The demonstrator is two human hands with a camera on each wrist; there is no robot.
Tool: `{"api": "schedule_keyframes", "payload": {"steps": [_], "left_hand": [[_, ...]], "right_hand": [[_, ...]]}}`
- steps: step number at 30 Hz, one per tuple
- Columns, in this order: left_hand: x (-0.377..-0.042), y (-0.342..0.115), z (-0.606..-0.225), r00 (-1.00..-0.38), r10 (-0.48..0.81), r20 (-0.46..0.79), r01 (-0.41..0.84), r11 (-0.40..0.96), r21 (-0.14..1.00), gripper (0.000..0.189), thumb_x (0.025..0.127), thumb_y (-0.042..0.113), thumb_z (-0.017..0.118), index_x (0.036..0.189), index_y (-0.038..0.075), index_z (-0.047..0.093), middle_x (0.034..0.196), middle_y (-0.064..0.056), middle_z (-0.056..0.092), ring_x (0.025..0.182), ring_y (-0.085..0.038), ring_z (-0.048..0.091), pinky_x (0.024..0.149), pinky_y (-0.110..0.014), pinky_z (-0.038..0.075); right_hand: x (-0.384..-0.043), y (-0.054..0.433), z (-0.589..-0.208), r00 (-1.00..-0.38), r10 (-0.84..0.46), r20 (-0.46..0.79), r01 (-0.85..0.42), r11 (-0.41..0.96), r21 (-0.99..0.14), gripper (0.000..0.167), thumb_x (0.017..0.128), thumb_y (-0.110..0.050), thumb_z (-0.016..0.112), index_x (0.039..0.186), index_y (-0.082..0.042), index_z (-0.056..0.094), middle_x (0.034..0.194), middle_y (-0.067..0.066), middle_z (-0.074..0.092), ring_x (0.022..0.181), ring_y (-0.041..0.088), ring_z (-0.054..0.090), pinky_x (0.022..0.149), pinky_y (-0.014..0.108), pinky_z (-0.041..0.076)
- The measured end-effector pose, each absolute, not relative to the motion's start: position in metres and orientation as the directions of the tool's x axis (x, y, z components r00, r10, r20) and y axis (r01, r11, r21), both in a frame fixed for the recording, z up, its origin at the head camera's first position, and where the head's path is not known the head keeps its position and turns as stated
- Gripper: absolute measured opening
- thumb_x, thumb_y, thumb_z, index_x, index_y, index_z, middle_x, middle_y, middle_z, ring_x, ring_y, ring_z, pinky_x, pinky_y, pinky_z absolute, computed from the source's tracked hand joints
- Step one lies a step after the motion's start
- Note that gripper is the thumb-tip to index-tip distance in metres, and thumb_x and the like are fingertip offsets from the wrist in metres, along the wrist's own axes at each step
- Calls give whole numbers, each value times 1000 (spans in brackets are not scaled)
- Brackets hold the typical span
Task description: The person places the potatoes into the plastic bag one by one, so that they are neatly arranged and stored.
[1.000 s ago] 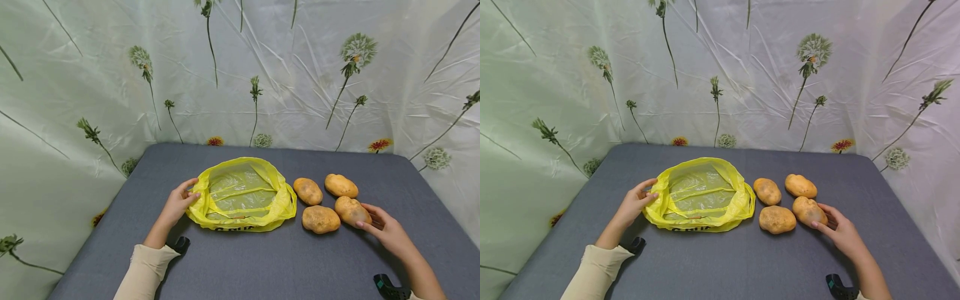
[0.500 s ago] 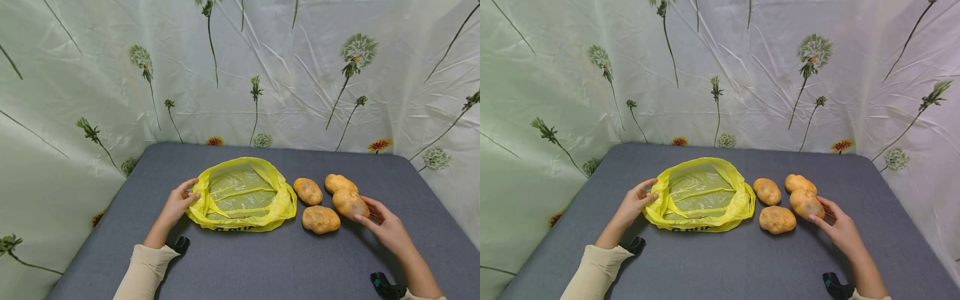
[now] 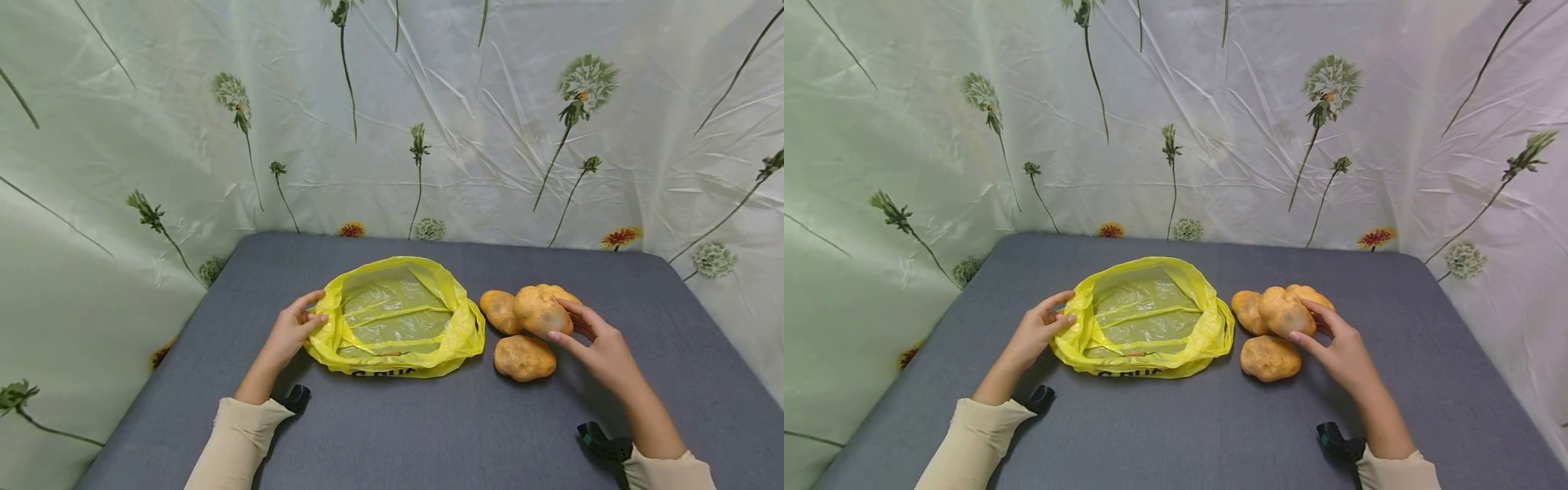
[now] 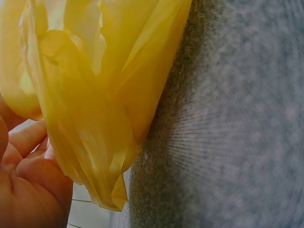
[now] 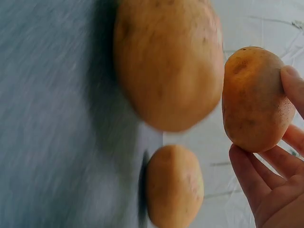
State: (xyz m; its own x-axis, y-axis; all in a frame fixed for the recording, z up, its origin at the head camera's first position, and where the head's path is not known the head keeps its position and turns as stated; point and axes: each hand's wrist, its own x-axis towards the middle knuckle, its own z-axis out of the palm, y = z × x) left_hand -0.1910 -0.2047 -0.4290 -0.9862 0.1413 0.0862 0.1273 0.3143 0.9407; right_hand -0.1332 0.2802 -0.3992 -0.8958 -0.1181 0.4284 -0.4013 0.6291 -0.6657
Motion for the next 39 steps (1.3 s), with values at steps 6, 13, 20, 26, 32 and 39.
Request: {"api": "schedule_keyframes", "payload": {"steps": [6,13,20,26,32,39], "left_hand": [[-191,-205,-429,-986,148,80,122,303,945,50,86,9,61,132,2,42,107,-18,54,69,-12,53,54,-24,44],[-192,-205,-430,-985,149,89,131,296,946,50,86,8,61,131,-1,41,114,-20,51,70,-10,53,55,-23,45],[-191,-205,-431,-985,148,84,125,298,946,50,86,8,61,131,2,42,101,-18,55,68,-11,53,54,-23,44],[-192,-205,-431,-984,154,92,136,303,943,51,86,9,61,132,1,41,101,-17,55,67,-12,53,53,-24,44],[-191,-205,-431,-983,160,90,135,300,944,50,86,8,61,132,1,41,100,-17,54,66,-11,53,52,-23,44],[-191,-205,-430,-983,158,93,136,294,946,50,86,8,61,131,2,42,99,-18,55,65,-11,52,52,-23,43]], "right_hand": [[-143,261,-393,-883,-164,440,-445,595,-670,56,76,-2,71,126,2,47,117,18,52,95,-9,46,76,9,38],[-159,234,-385,-873,-257,415,-486,543,-685,57,77,-5,70,128,0,46,119,15,52,104,2,47,82,12,37],[-175,200,-378,-863,-354,361,-503,526,-686,55,81,-16,68,129,-2,45,123,13,50,108,25,49,86,34,42],[-186,173,-376,-847,-401,350,-524,513,-680,56,80,-18,68,129,-3,45,122,14,50,107,27,51,84,40,43],[-196,147,-381,-841,-422,338,-527,502,-686,55,81,-21,68,128,-4,46,123,11,50,103,22,52,83,36,43],[-208,121,-382,-852,-434,294,-500,507,-702,57,81,-26,67,130,-6,46,125,11,49,99,23,53,80,38,44]]}}
